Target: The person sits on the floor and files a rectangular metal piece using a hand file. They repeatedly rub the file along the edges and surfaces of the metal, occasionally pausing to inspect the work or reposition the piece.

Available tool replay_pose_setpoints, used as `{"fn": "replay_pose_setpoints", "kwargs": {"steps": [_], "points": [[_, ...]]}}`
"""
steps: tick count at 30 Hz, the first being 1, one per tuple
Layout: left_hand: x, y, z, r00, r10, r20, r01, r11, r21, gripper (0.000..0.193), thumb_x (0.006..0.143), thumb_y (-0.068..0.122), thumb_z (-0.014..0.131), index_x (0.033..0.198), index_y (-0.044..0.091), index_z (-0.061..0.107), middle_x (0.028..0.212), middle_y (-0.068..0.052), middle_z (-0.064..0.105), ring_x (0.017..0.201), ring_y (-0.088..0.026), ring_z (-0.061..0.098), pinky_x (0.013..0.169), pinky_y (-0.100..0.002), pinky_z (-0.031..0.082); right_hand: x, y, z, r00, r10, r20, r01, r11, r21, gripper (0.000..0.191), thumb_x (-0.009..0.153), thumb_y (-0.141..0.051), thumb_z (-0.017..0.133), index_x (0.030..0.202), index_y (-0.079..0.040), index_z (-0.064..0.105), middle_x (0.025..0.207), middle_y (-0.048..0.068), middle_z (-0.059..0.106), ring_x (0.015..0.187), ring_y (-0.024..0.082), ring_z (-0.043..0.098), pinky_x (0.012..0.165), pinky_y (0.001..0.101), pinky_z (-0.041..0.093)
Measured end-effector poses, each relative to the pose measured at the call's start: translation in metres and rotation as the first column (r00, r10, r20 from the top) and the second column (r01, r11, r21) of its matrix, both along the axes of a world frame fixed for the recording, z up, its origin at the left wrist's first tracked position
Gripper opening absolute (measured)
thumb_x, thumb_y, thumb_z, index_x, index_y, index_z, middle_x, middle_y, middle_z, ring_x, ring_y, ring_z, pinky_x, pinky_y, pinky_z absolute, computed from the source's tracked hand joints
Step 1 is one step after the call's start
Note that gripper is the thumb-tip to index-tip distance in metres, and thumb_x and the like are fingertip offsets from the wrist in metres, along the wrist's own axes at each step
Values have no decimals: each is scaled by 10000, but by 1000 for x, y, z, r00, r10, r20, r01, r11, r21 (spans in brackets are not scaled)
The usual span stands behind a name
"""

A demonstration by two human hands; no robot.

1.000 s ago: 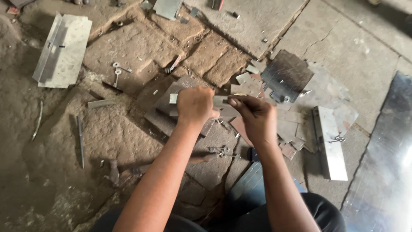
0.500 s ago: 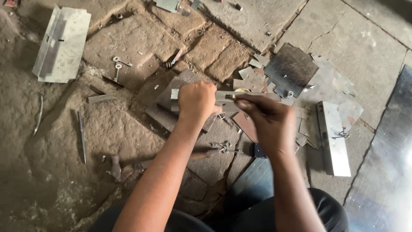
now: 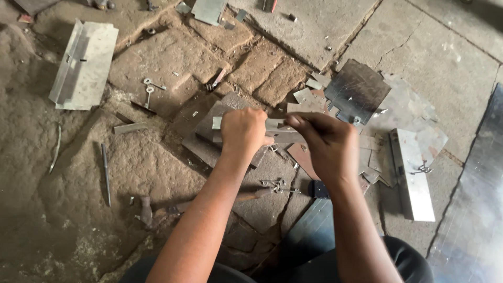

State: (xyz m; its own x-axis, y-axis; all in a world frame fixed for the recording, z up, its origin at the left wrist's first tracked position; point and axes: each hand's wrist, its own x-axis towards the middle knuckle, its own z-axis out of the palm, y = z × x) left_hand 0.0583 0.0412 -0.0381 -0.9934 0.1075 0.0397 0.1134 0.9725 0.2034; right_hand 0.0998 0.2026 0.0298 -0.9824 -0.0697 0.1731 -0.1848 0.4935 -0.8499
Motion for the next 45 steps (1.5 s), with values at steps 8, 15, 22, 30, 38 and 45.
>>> {"fn": "replay_pose_setpoints", "kwargs": {"steps": [8, 15, 22, 30, 38, 45], "points": [[0, -1, -1, 998, 23, 65, -20, 999, -38, 610, 624, 644, 886, 807, 95, 695, 644, -35, 699, 536, -160, 665, 450, -303, 523, 2, 3, -5, 992, 33, -119, -35, 999, -14, 173, 946, -216, 766, 1057, -91, 811, 900, 39, 811, 771, 82, 723, 703, 261, 582], [-3, -2, -13, 999, 20, -42, -18, 998, 55, 458, 630, 526, 917, 818, 145, 746, 664, -21, 708, 545, -158, 668, 479, -326, 523, 5, -2, 17, 999, -4, -32, 6, 999, 40, 216, 961, -275, 774, 1057, -91, 831, 827, 76, 778, 698, 109, 619, 633, 282, 475], [1, -1, -12, 989, 6, -146, 11, 993, 115, 466, 587, 498, 948, 804, 134, 755, 702, -48, 727, 610, -205, 705, 535, -348, 545, 4, 1, 13, 998, -52, 23, 48, 987, 151, 217, 906, -296, 778, 1037, -131, 826, 847, 22, 797, 665, 101, 665, 598, 285, 519], [0, 1, -5, 996, 21, -89, -15, 997, 78, 510, 582, 544, 937, 786, 118, 745, 724, -70, 733, 645, -230, 709, 551, -361, 546, 2, 11, 7, 995, 21, -96, -16, 998, 55, 173, 931, -228, 777, 1063, -124, 816, 924, 26, 812, 772, 82, 707, 683, 264, 557], [0, 1, -11, 979, -21, -201, 33, 998, 54, 514, 586, 539, 939, 789, 113, 736, 691, -66, 719, 595, -224, 695, 509, -362, 528, 8, 13, 14, 987, -132, 87, 113, 975, 193, 178, 928, -256, 779, 1054, -150, 846, 813, 65, 803, 637, 161, 584, 572, 325, 436], [-1, 5, -9, 999, 21, 37, -21, 1000, 19, 496, 705, 556, 895, 840, 113, 716, 669, -35, 727, 568, -175, 689, 474, -335, 531, 11, 24, 9, 996, 15, -89, -19, 999, -49, 181, 946, -259, 767, 1056, -122, 810, 943, 15, 814, 838, 60, 740, 795, 286, 612]]}}
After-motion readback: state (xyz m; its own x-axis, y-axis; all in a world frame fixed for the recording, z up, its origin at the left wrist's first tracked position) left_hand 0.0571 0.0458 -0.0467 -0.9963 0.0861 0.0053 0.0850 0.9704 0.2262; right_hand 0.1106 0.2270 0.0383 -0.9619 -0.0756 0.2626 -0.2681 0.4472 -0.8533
